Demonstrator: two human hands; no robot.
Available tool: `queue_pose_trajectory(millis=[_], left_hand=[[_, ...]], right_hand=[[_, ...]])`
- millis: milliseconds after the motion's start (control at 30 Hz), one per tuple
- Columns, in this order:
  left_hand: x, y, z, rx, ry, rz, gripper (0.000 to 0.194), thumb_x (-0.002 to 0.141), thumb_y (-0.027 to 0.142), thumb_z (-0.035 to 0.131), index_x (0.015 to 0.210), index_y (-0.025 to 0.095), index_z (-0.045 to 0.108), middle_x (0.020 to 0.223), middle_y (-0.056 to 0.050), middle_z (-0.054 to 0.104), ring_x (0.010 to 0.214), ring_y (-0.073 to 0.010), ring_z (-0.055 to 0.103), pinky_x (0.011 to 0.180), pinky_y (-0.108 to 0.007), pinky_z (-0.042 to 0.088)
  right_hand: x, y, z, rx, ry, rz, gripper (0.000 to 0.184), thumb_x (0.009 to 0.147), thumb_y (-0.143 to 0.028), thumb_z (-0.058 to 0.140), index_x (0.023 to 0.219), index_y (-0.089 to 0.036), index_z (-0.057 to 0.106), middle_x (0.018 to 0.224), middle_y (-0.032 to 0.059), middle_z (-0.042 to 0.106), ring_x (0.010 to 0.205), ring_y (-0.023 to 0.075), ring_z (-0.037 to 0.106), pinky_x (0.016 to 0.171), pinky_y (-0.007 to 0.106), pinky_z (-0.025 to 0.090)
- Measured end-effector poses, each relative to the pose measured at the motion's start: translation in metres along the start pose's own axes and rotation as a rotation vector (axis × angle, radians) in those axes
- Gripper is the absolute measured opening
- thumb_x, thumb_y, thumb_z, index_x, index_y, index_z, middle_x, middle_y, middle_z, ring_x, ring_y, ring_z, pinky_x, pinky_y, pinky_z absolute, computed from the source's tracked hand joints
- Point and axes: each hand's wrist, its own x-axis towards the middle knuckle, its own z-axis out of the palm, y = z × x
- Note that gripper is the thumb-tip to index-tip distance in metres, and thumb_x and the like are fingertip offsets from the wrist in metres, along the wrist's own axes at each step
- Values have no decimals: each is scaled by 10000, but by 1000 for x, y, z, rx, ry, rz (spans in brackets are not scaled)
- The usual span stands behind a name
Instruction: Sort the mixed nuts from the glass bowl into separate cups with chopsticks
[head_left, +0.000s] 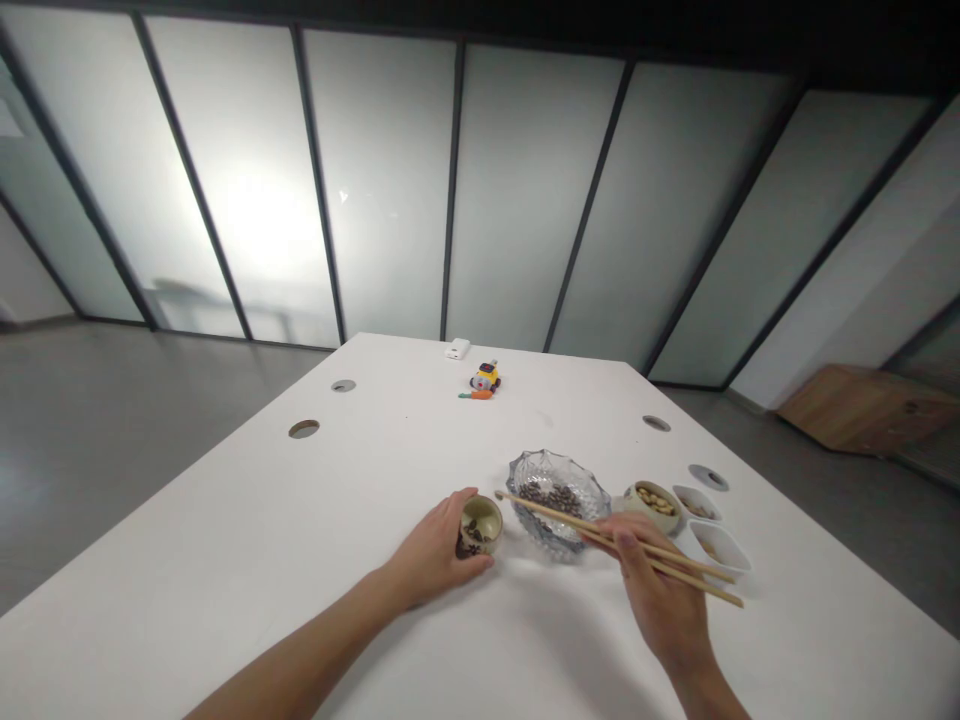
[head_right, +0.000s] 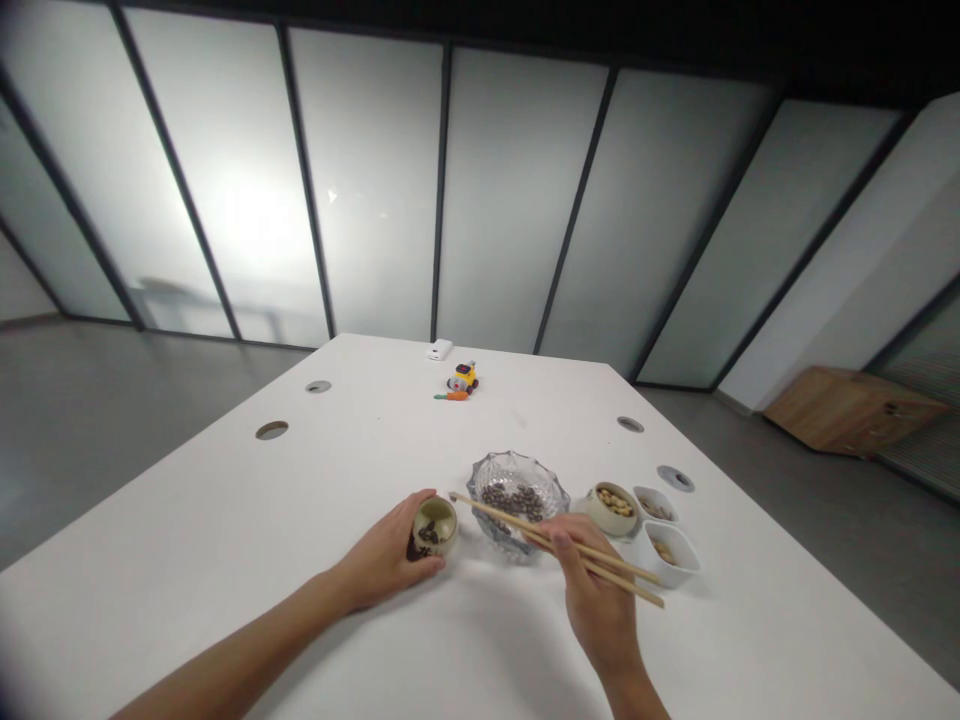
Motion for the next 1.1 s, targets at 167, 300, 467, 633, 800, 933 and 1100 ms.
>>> queue_pose_trajectory(millis=[167, 300, 467, 633, 800, 933, 1100], left_hand=[[0, -3, 1, 8, 10, -2, 820, 839, 327, 833, 1562, 230, 460, 1560, -163, 599, 1435, -369, 583, 1244, -523, 446], [0, -3, 1, 9, 3, 5, 809, 841, 323, 831, 1557, 217, 472, 1552, -168, 605, 1439, -375, 585, 1248, -529, 445], [0, -3, 1, 5, 9, 7, 809, 840, 306, 822, 1560, 233, 461, 1560, -164, 602, 1437, -375, 587, 1247, -543, 444], [0, -4, 2, 12, 2, 8, 812, 844, 313, 823, 1562, 215, 455, 1556, -178, 598, 1430, -377, 588, 1242, -550, 447], [0, -4, 2, 8, 14, 14, 806, 850, 337, 829, 1563, 240, 465, 1549, -156, 611, 1422, -370, 593, 1236, -536, 457], [1, -3, 2, 13, 4, 13, 807, 849, 336, 827, 1563, 230, 466, 1566, -162, 597, 1441, -378, 580, 1250, -540, 444], [1, -3, 2, 11, 7, 15, 804, 850, 330, 822, 1560, 224, 460, 1561, -172, 596, 1437, -378, 582, 1246, -556, 442]], right_hand=[[4, 2, -4, -121, 78, -48, 401, 1070, -511, 601, 850, -230, 783, 842, 68, 782, 790, 225, 737, 722, 353, 614], [9, 15, -9, -283, 62, -177, 334, 1069, -476, 621, 898, -235, 776, 856, 55, 774, 800, 224, 728, 777, 380, 605], [10, 21, -7, -300, -14, -251, 296, 1083, -431, 616, 913, -233, 757, 841, 48, 771, 783, 216, 735, 763, 369, 610], [9, 19, -4, -281, -39, -226, 285, 1078, -422, 623, 909, -233, 754, 835, 48, 774, 764, 215, 743, 760, 366, 616], [8, 21, -6, -300, -55, -228, 276, 1081, -414, 612, 929, -240, 763, 853, 51, 785, 793, 227, 756, 769, 378, 630], [8, 23, -8, -318, 6, -251, 257, 1075, -392, 624, 925, -237, 763, 854, 49, 781, 800, 225, 751, 775, 378, 632], [7, 22, -8, -307, -36, -241, 248, 1075, -381, 626, 930, -235, 765, 853, 48, 783, 783, 222, 756, 771, 379, 631]])
